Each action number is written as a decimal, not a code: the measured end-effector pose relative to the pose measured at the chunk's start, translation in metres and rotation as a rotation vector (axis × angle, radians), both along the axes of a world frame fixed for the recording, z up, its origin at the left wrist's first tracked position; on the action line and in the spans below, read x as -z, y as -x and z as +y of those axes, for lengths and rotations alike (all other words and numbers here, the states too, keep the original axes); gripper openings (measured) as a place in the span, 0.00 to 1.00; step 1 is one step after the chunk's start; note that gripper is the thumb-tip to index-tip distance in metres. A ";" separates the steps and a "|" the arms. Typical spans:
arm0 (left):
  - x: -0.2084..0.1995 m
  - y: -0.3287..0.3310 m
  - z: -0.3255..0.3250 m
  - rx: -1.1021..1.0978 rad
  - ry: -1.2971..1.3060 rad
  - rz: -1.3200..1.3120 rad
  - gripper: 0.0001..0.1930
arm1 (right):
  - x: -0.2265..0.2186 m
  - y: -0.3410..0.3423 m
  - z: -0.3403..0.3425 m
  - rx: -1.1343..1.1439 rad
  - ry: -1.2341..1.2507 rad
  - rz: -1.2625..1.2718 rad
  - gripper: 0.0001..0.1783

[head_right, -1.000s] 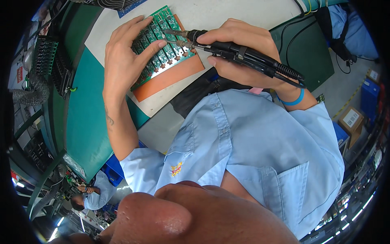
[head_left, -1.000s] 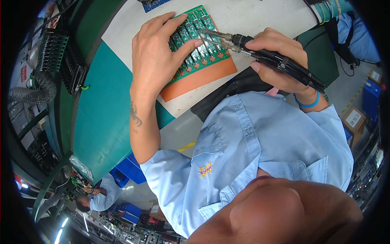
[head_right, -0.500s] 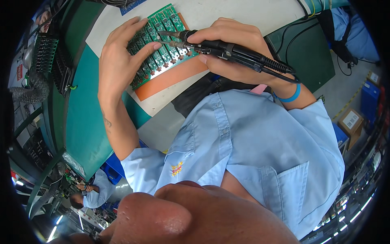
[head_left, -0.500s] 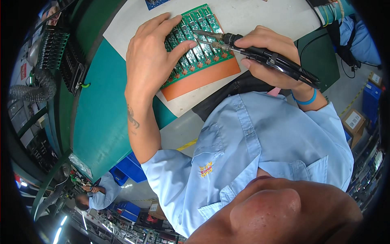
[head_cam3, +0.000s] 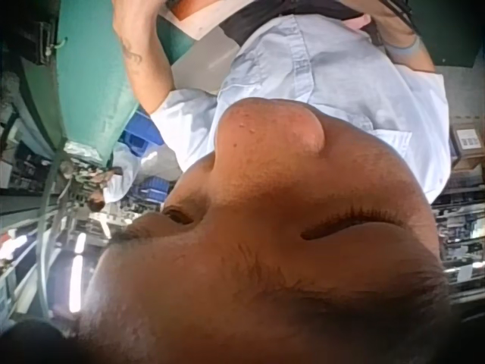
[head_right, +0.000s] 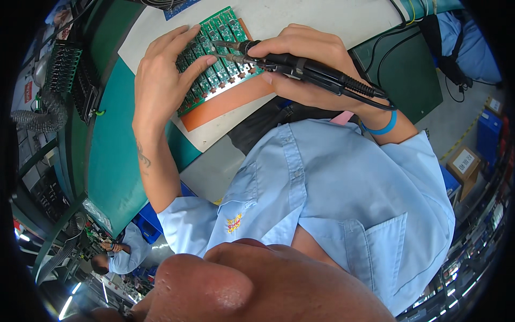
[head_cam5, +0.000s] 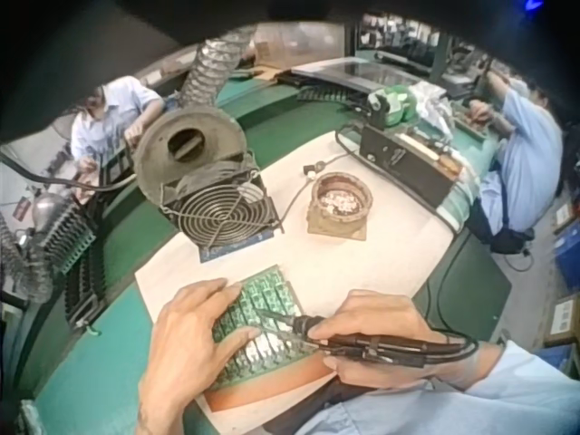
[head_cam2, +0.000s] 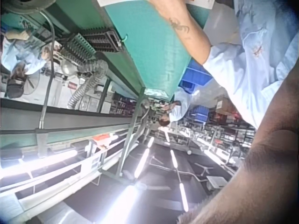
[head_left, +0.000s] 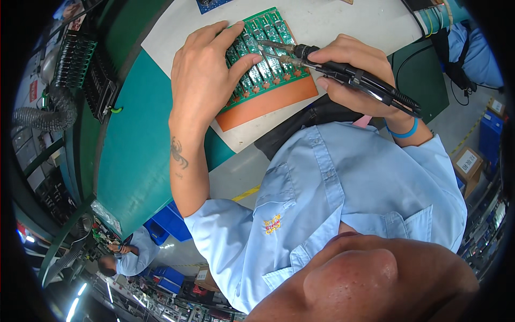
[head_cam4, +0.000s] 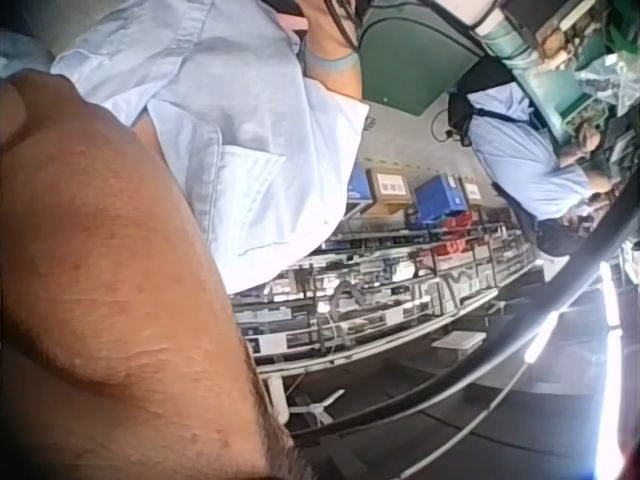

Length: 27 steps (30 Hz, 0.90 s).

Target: The person solders components onto a circuit board panel using a soldering iron, removes and inspects the panel, positions a plate, and solders joints across the boards.

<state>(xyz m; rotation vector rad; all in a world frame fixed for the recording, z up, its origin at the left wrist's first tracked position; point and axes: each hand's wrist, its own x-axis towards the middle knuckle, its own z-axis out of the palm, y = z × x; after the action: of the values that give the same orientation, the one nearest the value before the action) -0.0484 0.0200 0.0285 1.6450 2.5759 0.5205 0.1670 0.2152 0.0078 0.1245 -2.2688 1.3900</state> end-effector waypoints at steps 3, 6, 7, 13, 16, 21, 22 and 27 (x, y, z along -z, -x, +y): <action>0.005 0.003 -0.001 0.005 -0.035 -0.028 0.28 | -0.001 -0.004 0.001 0.014 0.007 0.016 0.25; 0.010 0.008 -0.003 0.016 -0.055 -0.045 0.28 | 0.000 -0.005 0.001 0.007 0.001 0.030 0.25; 0.011 0.009 -0.003 0.022 -0.066 -0.053 0.29 | 0.000 -0.005 0.001 0.004 -0.001 0.036 0.25; 0.012 0.009 -0.004 0.041 -0.097 -0.031 0.29 | -0.003 -0.004 -0.001 -0.015 0.004 0.067 0.25; 0.007 0.010 -0.008 0.040 -0.113 -0.052 0.28 | -0.004 -0.003 -0.004 -0.013 0.016 0.047 0.25; 0.007 0.010 -0.013 0.028 -0.121 -0.078 0.27 | -0.003 0.003 -0.005 -0.024 0.009 0.014 0.25; 0.008 0.010 -0.013 0.025 -0.118 -0.081 0.27 | -0.002 0.005 -0.004 -0.028 -0.001 0.008 0.25; 0.007 0.005 -0.013 -0.003 -0.100 -0.096 0.26 | -0.002 0.009 -0.003 -0.026 -0.023 0.000 0.25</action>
<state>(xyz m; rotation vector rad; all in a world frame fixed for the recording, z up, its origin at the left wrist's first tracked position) -0.0537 0.0071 0.0216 1.6021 2.5230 0.7209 0.1580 0.2118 0.0102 0.1620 -2.2913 1.3771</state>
